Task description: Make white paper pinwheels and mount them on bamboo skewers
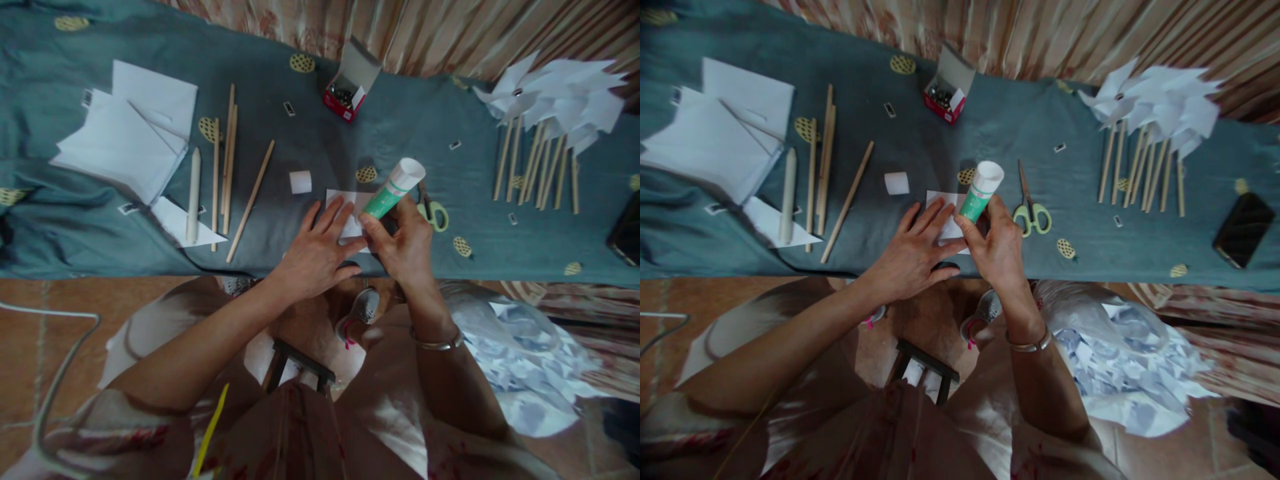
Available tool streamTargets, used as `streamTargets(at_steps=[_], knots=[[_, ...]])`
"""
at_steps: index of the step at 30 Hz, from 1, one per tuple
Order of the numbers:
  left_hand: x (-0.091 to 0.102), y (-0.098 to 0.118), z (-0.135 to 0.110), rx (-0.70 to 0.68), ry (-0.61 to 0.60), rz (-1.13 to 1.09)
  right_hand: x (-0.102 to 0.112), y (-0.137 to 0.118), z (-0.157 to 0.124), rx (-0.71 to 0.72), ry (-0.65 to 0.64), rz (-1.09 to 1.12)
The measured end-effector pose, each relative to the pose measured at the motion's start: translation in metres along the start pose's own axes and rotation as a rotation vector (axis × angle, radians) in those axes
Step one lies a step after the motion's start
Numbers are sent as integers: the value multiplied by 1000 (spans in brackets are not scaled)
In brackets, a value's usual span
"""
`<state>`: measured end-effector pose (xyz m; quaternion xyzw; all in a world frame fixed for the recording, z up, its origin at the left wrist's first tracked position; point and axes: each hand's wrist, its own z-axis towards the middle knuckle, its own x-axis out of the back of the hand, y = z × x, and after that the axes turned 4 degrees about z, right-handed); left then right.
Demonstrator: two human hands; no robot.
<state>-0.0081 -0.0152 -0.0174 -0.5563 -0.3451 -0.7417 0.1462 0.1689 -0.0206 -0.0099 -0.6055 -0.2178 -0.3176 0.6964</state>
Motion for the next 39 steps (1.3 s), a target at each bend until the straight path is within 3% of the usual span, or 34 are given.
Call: streamTargets(at_steps=[39], knots=[[-3,-1,0,3,0,-28,0,-8,-2,13,-89,-1]])
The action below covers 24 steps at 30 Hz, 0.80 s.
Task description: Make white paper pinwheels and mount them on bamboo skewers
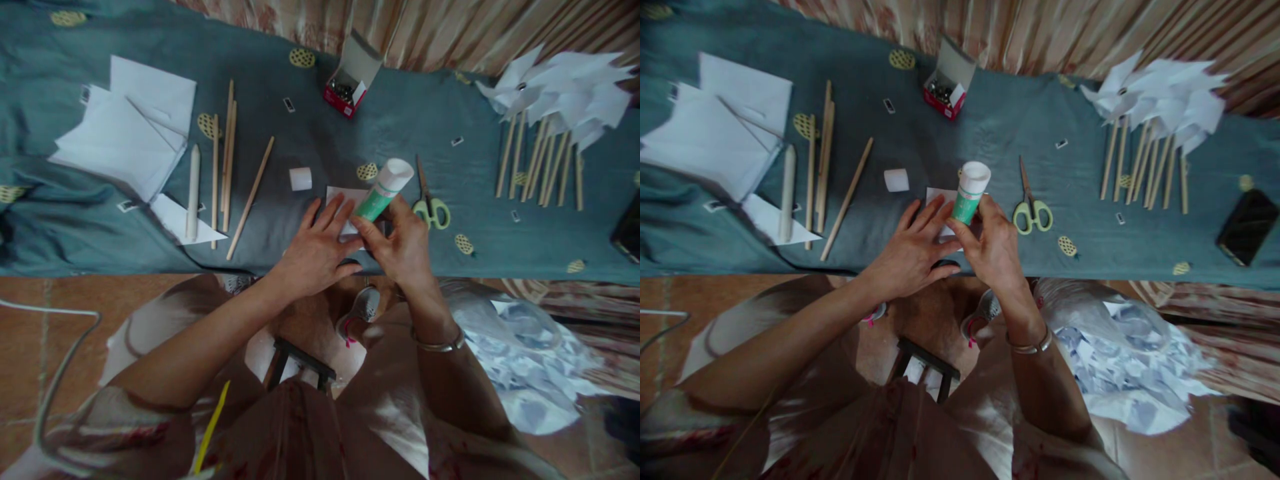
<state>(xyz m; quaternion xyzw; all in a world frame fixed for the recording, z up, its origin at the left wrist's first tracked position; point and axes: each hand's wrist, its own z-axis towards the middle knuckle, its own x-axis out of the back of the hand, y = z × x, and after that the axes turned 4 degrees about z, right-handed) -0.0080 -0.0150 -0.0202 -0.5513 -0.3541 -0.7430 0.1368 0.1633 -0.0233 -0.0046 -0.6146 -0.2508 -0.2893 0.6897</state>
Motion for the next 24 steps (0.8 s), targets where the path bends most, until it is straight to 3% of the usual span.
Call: streamTargets(at_steps=[24], knots=[[-2,0,0,-6,25,-13,1,10,2,-33,69,61]])
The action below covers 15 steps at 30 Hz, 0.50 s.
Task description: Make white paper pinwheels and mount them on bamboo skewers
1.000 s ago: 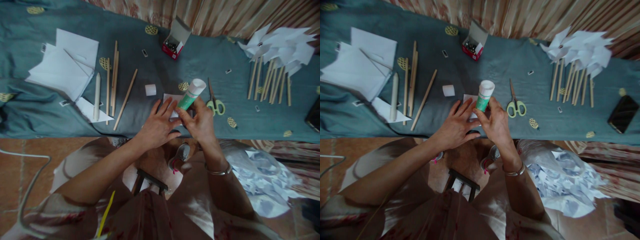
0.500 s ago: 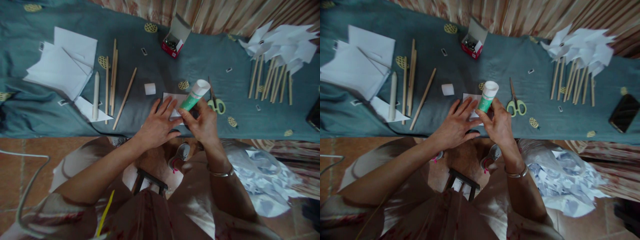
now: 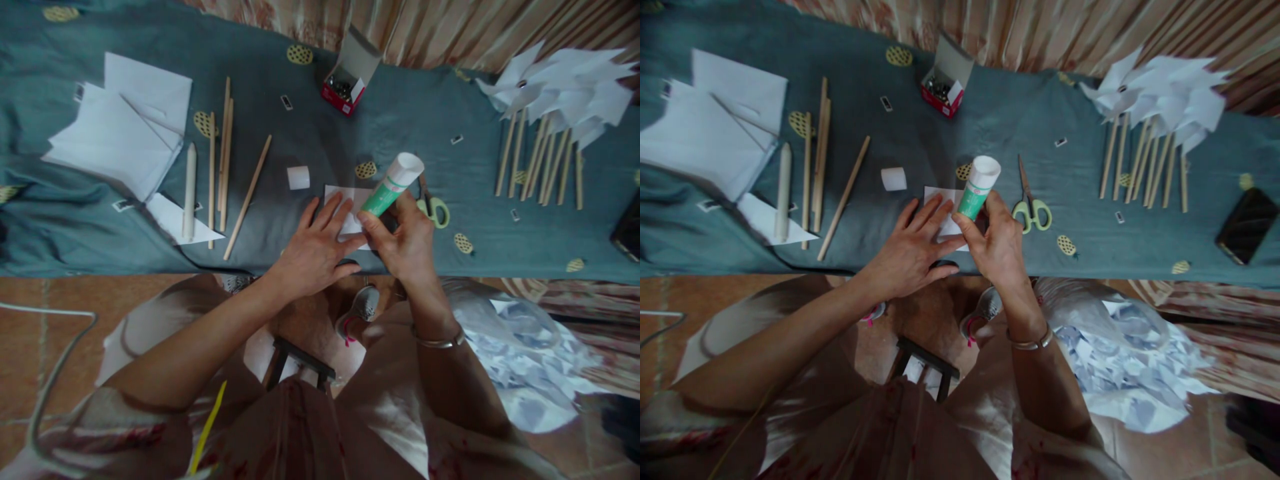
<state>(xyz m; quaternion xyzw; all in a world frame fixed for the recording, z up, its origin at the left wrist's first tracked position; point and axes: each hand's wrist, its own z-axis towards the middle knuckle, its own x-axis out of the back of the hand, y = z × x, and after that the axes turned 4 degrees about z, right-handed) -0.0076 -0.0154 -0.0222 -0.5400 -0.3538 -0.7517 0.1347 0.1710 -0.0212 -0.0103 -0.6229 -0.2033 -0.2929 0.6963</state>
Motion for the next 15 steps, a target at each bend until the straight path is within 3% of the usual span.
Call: streamTargets(at_steps=[15], knots=[[2,1,1,9,-31,17,-5,-10,3,28,-33,-32]])
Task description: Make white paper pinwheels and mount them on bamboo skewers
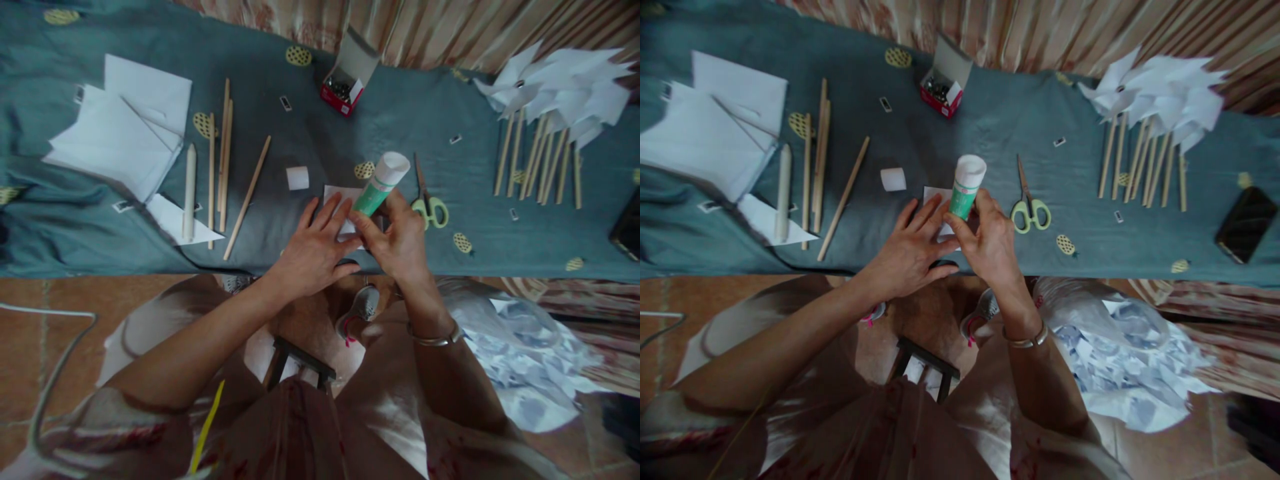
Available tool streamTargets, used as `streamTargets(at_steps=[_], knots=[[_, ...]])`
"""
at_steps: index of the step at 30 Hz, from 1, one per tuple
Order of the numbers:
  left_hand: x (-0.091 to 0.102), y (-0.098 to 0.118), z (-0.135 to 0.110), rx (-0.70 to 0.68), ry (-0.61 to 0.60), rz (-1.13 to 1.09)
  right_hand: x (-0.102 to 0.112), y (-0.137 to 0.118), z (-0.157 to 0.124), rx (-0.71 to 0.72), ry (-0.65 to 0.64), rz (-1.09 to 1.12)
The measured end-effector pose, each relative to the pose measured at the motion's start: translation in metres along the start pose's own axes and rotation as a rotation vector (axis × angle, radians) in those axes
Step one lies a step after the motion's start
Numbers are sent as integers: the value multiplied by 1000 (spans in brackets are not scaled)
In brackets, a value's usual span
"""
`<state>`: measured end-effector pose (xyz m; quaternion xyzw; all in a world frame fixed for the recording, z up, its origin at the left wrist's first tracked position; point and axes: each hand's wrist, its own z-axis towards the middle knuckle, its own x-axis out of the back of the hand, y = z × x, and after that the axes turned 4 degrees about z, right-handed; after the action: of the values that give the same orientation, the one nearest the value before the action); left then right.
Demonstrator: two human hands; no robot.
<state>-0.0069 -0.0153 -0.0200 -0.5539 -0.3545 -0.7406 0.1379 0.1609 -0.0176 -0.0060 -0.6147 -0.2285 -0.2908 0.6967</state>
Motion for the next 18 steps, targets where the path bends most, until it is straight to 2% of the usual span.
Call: streamTargets(at_steps=[5,7,10,13,18], knots=[[0,-1,-1,-12,10,9,3,3,-6,-65,8,129],[-1,-2,-1,-16,18,11,6,8,-9,-111,59,318],[-2,-2,-2,-16,22,11,12,16,-9,-166,207,645],[-1,-4,-3,-20,36,-10,19,23,-7,-249,282,825],[16,-19,0,3,191,-62,25,22,-6,-386,271,999]])
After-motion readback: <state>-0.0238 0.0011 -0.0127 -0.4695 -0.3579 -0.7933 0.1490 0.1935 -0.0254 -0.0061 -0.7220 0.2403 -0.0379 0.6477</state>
